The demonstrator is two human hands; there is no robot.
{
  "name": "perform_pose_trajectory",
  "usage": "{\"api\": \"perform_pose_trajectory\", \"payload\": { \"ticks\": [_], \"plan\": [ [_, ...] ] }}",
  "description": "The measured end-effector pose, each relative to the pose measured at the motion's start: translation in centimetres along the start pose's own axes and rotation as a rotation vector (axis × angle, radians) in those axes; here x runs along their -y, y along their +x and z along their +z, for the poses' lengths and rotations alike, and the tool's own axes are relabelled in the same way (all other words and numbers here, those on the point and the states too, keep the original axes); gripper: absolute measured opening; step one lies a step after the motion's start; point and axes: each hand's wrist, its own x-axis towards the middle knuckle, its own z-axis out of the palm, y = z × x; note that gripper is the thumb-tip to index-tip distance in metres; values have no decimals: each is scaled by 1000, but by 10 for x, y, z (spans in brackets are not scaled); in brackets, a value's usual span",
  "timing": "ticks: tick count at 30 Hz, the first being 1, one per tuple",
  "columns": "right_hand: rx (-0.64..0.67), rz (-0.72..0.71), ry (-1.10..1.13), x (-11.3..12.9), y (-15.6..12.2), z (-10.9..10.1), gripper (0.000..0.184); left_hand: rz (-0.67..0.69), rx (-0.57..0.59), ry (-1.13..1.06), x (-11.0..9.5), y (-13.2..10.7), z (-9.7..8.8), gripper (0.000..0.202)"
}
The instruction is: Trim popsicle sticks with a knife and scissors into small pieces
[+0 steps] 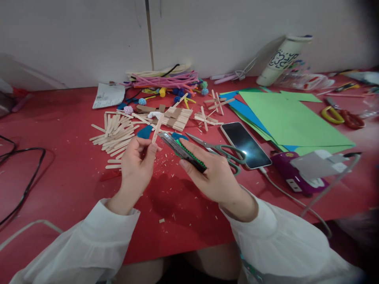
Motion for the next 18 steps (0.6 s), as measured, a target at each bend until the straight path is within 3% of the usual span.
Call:
{"api": "perform_pose_trajectory", "payload": {
  "ticks": [4,10,18],
  "plan": [
    [3,-8,-6,0,0,1,41,15,-9,4,3,1,0,10],
    [26,19,15,-1,-1,1,41,143,-2,38,8,2,-1,8],
    [79,150,180,0,0,2,41,104,16,63,11,3,1,11]
  ]
}}
